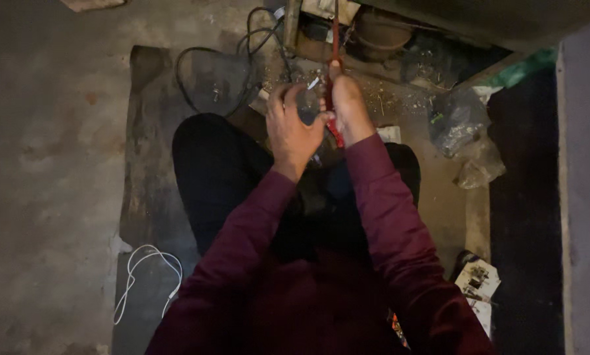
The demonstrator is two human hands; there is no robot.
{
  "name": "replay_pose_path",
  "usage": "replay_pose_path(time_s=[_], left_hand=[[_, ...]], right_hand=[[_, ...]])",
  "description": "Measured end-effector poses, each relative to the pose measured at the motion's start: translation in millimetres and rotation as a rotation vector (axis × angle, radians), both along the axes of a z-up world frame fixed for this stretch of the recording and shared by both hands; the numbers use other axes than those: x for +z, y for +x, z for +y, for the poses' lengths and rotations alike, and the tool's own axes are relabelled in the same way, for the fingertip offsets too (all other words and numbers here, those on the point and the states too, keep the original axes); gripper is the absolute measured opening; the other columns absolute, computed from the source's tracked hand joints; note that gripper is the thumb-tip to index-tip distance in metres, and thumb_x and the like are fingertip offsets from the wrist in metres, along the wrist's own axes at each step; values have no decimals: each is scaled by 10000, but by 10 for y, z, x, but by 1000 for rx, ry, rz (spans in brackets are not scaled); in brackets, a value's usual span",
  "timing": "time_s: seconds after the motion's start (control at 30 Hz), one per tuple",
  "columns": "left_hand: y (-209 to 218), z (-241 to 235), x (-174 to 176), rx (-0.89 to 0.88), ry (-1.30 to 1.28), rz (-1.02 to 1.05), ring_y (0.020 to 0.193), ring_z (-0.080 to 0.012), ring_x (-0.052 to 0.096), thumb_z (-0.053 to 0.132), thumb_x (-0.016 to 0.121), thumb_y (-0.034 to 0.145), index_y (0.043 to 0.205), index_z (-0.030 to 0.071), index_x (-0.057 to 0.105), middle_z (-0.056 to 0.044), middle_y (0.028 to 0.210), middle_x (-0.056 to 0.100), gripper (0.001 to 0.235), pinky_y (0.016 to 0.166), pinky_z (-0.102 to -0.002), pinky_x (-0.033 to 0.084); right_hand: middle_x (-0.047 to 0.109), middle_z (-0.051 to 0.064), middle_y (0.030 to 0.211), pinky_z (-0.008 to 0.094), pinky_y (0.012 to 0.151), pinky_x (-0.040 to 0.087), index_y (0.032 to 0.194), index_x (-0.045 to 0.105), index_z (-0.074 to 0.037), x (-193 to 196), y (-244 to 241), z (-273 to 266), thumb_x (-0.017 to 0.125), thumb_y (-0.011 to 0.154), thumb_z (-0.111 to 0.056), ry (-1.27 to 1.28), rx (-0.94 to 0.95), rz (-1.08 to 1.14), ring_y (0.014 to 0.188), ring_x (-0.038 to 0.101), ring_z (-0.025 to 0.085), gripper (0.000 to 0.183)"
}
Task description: The person sits on the floor and uses a red screwdriver to manipulate wires and components within a small white electrical box. They also use a red cloth to wipe the area and handle the wires with their hands.
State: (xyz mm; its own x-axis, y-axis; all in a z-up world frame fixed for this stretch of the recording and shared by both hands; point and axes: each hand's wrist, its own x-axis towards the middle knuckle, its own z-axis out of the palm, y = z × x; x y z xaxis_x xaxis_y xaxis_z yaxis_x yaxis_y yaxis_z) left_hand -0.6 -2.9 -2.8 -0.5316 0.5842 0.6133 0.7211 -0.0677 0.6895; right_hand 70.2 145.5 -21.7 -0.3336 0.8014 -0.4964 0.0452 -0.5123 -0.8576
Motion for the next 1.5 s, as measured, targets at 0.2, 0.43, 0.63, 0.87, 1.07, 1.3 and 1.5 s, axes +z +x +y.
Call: replay_pose_path(time_s=[0.2,0.43,0.63,0.87,1.07,1.3,1.5], left_hand=[[-49,-15,-82,23,-103,-27,1278,-421,507,379,943,684,1322,84,556,-192,1347,513,803,1050,-520,446],[4,62,-83,-7,-72,-60,1290,-409,512,435,930,720,1325,90,546,-184,1352,510,795,1082,-517,448],[107,80,-105,-7,-140,-51,1288,-431,494,449,910,721,1329,75,535,-211,1354,497,806,1078,-532,416],[163,92,-278,-49,-115,-29,1332,-432,488,329,874,755,1380,94,522,-204,1399,494,755,1122,-526,415],[92,81,-383,-56,-130,-52,1289,-436,505,342,889,742,1359,91,530,-203,1374,493,757,1077,-532,428],[66,92,-386,-50,-142,-40,1295,-411,499,358,866,756,1351,94,550,-180,1369,503,724,1099,-526,417],[73,91,-413,-94,-151,28,1320,-388,498,360,797,831,1380,106,563,-160,1402,512,648,1107,-524,399]], right_hand=[[534,12,677,281,362,333,914,568,-122,-103,3,-94,464,1024,-585,-47,-46,60,496,483,143,487],[467,-14,708,248,367,274,1104,582,-114,13,228,-34,440,1095,-483,-348,77,700,511,387,114,396],[564,10,714,257,367,305,1096,587,-128,103,233,-46,441,1044,-504,-183,-11,197,507,460,128,407],[531,4,669,279,343,308,969,544,-134,-100,237,-35,432,1042,-537,12,-4,-69,470,458,133,425],[478,-3,673,242,343,250,1048,622,-173,-265,306,-26,464,1034,-506,-264,56,425,464,398,108,369],[540,27,723,240,380,310,1080,633,-77,-191,307,-48,444,1096,-492,-335,51,558,506,451,121,457],[600,47,691,307,404,423,921,635,-49,-97,142,-144,528,1085,-419,314,-47,14,486,543,146,419]])
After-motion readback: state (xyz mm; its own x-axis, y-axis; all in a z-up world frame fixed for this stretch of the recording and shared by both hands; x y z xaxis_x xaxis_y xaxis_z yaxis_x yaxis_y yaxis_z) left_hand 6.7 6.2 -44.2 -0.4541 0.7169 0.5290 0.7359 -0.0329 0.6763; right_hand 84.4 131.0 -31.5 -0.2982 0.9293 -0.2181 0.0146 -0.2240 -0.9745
